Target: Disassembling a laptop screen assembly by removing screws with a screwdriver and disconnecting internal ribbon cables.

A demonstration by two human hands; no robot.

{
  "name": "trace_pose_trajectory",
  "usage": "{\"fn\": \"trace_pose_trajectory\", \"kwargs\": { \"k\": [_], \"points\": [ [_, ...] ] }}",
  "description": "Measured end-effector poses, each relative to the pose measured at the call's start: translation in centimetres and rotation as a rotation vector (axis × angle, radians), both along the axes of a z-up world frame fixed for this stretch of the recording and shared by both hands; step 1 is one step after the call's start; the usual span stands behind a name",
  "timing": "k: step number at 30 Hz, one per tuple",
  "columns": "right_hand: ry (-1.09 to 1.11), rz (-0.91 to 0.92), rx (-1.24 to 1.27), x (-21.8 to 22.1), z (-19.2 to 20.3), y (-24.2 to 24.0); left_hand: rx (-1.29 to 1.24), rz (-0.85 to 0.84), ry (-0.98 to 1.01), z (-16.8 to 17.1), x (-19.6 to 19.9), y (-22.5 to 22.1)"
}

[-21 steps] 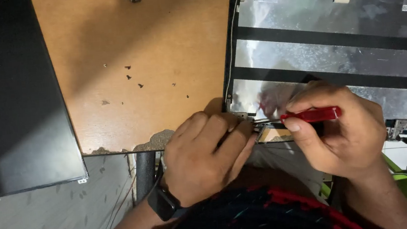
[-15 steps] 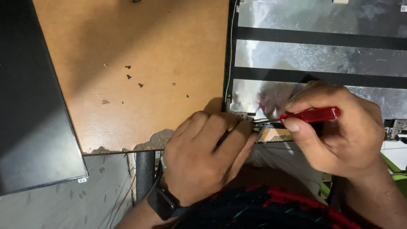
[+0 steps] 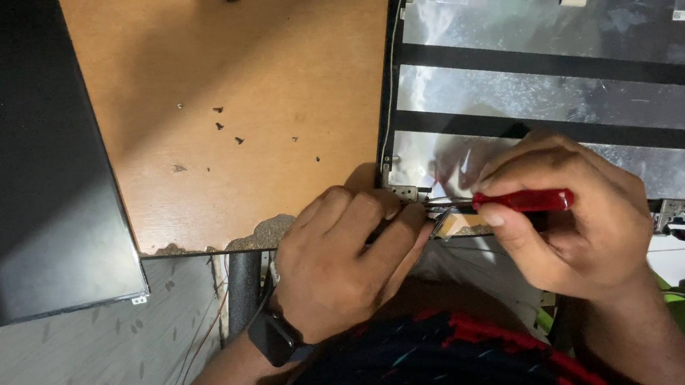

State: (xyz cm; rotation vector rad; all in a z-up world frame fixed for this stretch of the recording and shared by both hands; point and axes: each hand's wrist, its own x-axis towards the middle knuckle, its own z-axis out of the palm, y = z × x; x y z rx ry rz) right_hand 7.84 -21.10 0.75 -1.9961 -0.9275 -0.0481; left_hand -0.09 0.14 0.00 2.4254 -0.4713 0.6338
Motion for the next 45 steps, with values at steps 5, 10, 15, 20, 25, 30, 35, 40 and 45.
{"fn": "trace_pose_trajectory", "kwargs": {
  "k": [5,10,15,20,25,30,35,40,45],
  "points": [
    [0.008,0.016,-0.024,-0.1,0.5,-0.1,0.015,0.006,-0.007,-0.1,0.0,0.0],
    [-0.008,0.042,-0.02,-0.4,1.7,0.7,0.025,0.006,0.007,-0.2,-0.1,0.1],
    [0.018,0.051,-0.03,-0.8,2.5,1.1,0.018,0.008,0.004,0.0,-0.1,0.1],
    [-0.002,0.041,-0.042,-1.0,2.4,1.1,0.013,0.003,0.005,-0.1,-0.1,0.1],
    [-0.003,0.005,-0.055,-1.0,1.8,0.5,0.019,0.003,0.001,-0.3,-0.1,0.1],
    [-0.024,0.018,-0.046,-0.9,2.0,0.8,0.026,0.012,-0.011,-0.4,-0.1,0.1],
    [-0.053,-0.007,-0.066,-1.0,1.9,0.7,0.016,0.005,0.0,-0.5,-0.2,0.0],
    [-0.086,-0.011,-0.074,-1.0,1.7,0.6,0.013,-0.003,-0.004,-0.3,-0.1,0.0],
    [-0.088,-0.036,-0.083,-1.1,1.4,0.4,0.025,0.011,-0.005,-0.5,-0.1,0.0]
  ]
}}
